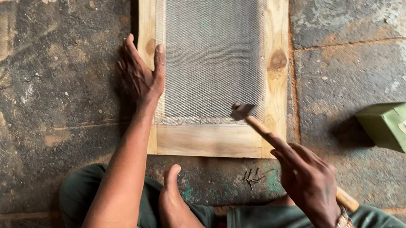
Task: The person is sitting on a stone floor, attaching a metal mesh screen to a wooden frame. They use a hammer to drive nails into the frame, securing the screen in place. The person works methodically along the edges of the frame.
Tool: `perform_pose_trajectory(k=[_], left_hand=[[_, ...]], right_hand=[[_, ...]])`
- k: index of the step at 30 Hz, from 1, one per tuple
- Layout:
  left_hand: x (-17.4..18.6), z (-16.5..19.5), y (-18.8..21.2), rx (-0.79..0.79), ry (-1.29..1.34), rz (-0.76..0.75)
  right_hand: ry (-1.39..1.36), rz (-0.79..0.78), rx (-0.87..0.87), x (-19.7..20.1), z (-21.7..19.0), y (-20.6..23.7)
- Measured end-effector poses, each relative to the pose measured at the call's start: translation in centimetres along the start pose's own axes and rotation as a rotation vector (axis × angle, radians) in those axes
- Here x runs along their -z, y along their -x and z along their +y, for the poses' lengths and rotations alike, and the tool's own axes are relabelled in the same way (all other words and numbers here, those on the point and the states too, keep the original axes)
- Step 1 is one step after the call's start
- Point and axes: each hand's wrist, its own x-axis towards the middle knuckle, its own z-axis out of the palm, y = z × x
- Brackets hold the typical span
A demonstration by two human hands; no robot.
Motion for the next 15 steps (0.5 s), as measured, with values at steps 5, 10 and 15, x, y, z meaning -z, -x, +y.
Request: perform_pose_trajectory(k=[5, 10, 15], left_hand=[[-0.1, 0.1, 0.1, -0.066, 0.001, 0.054], [-0.7, 0.1, 0.2, -0.010, 0.002, 0.034], [-0.8, 0.1, 0.0, -0.059, -0.051, 0.066]], right_hand=[[-0.116, 0.018, 0.000, 0.0, 0.4, 0.1], [-0.073, 0.182, 0.180, -0.1, 0.8, 0.0], [-0.108, 0.010, 0.040, 0.2, 1.1, -0.1]])
